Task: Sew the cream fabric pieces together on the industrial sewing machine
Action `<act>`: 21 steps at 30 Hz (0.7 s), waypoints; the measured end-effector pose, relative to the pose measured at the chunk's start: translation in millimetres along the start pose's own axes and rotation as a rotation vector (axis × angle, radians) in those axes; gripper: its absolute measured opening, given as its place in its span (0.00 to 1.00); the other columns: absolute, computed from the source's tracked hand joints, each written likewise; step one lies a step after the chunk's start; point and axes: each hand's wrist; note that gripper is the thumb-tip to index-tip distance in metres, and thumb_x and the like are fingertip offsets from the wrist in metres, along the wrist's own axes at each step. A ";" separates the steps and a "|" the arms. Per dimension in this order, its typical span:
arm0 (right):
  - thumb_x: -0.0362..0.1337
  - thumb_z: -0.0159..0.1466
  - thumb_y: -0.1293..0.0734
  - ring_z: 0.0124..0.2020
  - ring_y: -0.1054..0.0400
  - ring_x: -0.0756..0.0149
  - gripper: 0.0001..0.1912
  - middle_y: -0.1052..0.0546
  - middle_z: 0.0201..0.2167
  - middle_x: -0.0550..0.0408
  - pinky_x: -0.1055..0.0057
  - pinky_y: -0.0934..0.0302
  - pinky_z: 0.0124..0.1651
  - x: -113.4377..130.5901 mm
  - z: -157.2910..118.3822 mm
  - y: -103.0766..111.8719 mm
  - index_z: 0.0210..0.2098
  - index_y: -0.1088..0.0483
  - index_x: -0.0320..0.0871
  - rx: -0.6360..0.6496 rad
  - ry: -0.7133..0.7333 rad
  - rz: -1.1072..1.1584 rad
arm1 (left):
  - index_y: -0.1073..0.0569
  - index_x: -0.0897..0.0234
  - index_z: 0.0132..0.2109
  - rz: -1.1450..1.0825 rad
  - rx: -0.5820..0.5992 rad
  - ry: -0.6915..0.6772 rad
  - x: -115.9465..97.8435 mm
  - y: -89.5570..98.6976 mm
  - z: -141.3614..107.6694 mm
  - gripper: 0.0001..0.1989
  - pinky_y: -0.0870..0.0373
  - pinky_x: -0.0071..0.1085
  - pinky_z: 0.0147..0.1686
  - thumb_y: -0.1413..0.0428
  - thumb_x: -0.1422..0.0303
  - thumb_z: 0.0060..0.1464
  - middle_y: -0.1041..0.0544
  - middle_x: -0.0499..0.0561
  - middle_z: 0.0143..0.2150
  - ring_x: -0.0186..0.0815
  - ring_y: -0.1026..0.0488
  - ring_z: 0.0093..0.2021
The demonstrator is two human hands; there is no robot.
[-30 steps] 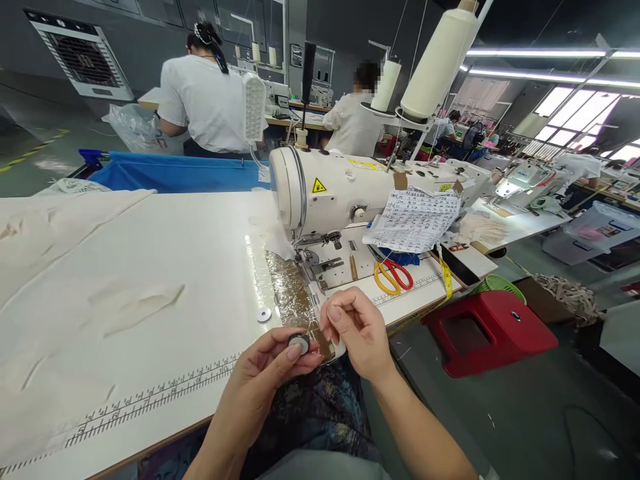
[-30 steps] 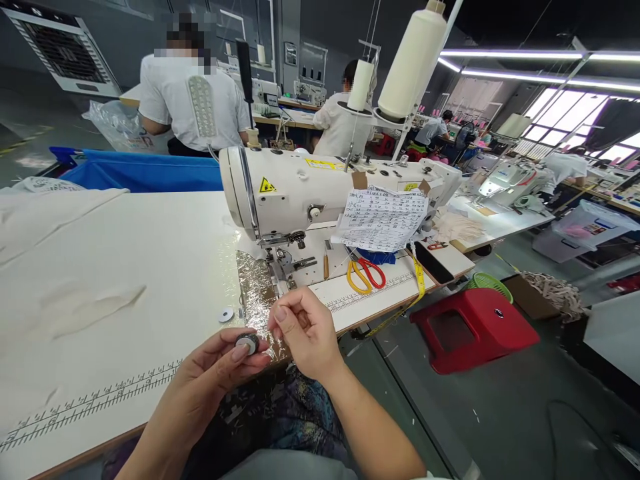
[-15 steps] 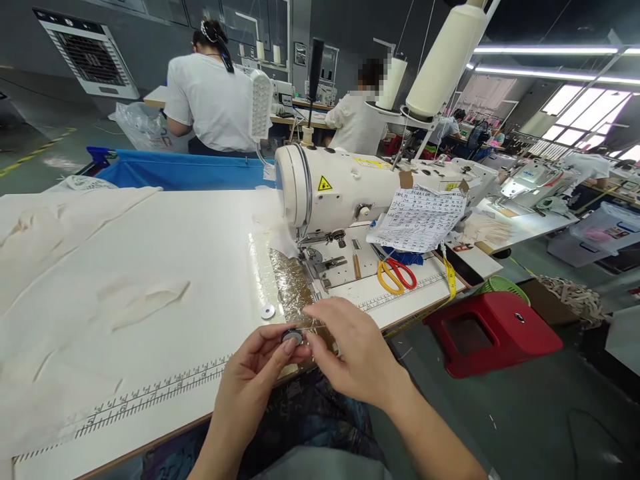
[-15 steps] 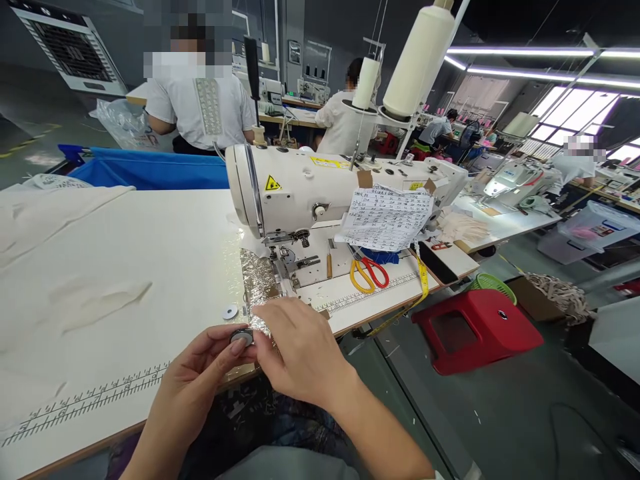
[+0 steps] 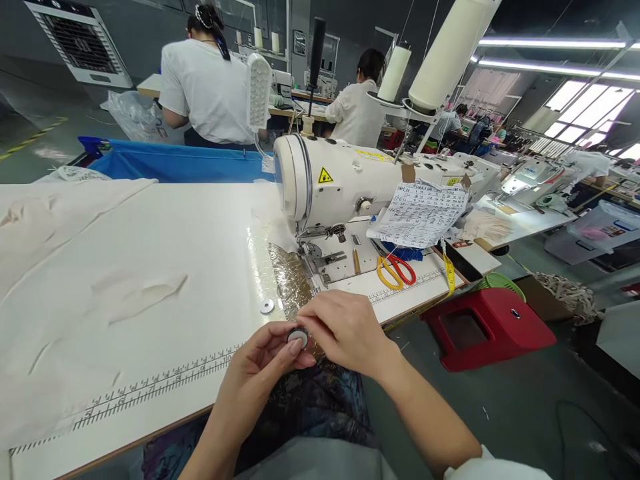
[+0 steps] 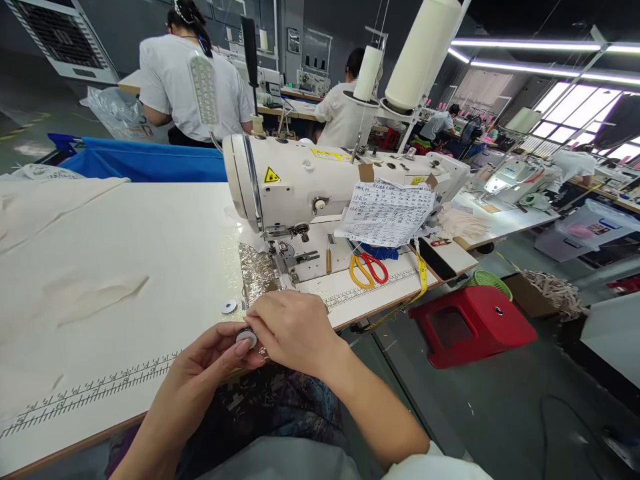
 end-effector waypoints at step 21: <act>0.33 0.74 0.43 0.28 0.33 0.65 0.13 0.26 0.27 0.57 0.69 0.47 0.32 19.2 -22.4 6.7 0.34 0.33 0.44 0.198 -0.108 0.011 | 0.20 0.61 0.45 -0.241 -0.088 0.083 -13.2 2.8 -2.5 0.23 0.27 0.20 0.29 0.27 0.58 0.43 0.25 0.45 0.25 0.26 0.29 0.26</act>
Point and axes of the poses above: each hand's wrist, its own z-axis towards the middle knuckle, its own y-axis out of the back of the hand, x = y × z
